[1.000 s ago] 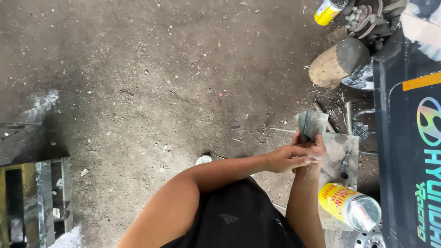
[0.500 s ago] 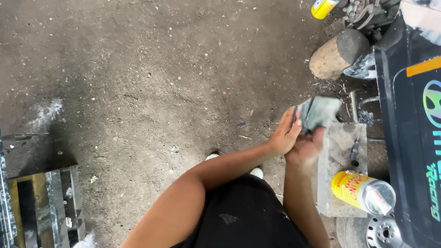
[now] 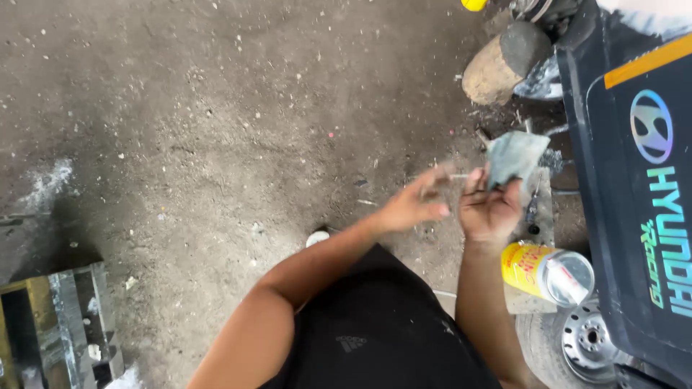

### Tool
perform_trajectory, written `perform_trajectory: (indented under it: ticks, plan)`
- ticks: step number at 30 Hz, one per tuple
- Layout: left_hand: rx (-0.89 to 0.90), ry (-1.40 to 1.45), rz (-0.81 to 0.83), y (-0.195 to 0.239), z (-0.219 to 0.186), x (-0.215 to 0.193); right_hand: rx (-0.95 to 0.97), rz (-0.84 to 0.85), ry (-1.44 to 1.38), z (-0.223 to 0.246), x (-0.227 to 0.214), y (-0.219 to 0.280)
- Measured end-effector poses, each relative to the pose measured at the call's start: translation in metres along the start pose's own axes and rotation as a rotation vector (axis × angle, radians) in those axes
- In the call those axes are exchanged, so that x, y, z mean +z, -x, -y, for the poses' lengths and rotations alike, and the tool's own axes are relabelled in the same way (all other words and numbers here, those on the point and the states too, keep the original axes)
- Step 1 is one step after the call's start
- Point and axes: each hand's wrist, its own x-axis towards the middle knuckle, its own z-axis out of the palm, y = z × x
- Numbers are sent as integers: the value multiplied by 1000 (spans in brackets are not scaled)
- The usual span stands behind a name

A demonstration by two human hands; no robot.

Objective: The person applies a white body filler to a vehicle's fender using a metal scraper. They spread the material over the surface and then clean the excess filler from the tool by scraping it against a can.

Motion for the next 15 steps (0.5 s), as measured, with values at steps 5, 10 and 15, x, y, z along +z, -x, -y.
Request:
perform_trajectory:
  ticks: [5,10,15]
  plan:
    - [295,-184,-64,-28,-41,21,313,68,-49,-23,8,50]
    - [359,291,-155,-37,-63,3,488,319,311,-2,9,66]
    - [195,399,-239,-12,-111,-11,316,236,877,27,2,73]
